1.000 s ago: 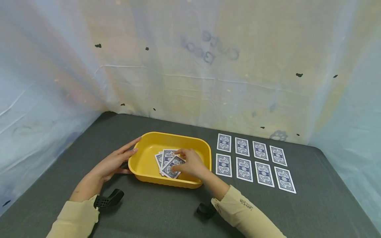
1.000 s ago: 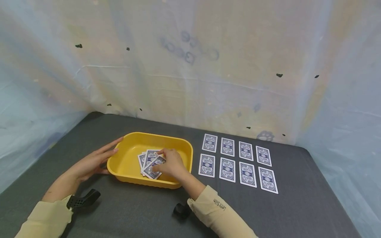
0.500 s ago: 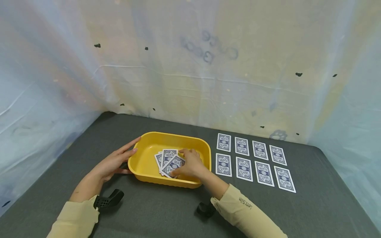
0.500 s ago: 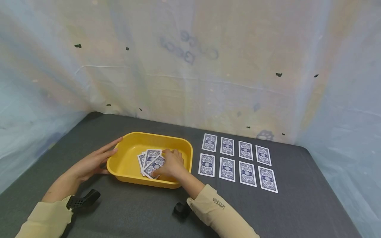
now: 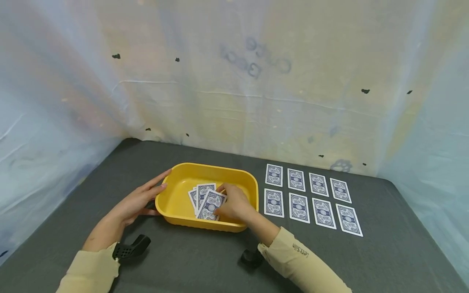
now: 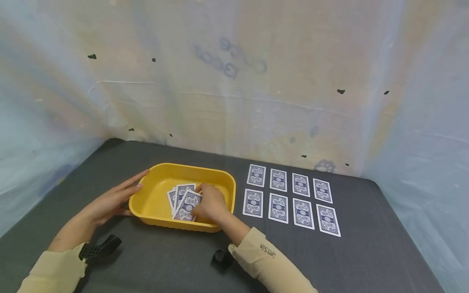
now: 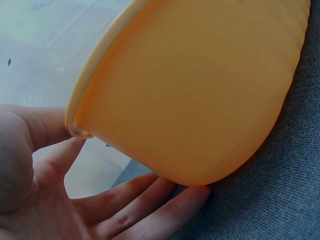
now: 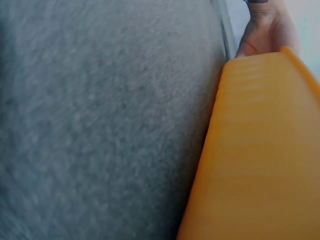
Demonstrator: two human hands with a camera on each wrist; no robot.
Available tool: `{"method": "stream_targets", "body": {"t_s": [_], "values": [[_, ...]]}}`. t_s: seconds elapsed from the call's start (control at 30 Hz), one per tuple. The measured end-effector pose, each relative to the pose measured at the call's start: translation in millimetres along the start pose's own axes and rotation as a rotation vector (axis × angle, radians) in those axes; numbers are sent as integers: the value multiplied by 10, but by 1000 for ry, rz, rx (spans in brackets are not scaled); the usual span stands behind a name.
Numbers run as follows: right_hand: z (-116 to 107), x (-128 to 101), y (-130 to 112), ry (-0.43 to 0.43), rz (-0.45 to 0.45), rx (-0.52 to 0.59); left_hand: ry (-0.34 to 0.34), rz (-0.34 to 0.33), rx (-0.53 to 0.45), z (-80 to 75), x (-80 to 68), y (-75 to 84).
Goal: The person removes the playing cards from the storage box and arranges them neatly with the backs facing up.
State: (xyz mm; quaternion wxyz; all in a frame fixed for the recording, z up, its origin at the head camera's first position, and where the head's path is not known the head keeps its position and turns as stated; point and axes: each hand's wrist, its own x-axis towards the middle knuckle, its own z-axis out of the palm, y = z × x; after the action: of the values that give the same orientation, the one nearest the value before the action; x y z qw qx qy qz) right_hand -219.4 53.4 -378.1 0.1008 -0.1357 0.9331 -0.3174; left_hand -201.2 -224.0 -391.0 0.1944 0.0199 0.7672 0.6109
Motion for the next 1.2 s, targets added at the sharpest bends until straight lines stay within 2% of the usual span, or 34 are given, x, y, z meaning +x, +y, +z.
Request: {"method": "stream_targets", "body": {"t_s": [0.3,0.63,1.2], "values": [[-46,9,7,45,3,192,-3,-7,-5,10,-17,20],[-176,-19,55,113,-82,424,3,-7,3,15,-15,19],[-363,-134,148,182,-105,452,2,-5,0,8,-20,16]]}}
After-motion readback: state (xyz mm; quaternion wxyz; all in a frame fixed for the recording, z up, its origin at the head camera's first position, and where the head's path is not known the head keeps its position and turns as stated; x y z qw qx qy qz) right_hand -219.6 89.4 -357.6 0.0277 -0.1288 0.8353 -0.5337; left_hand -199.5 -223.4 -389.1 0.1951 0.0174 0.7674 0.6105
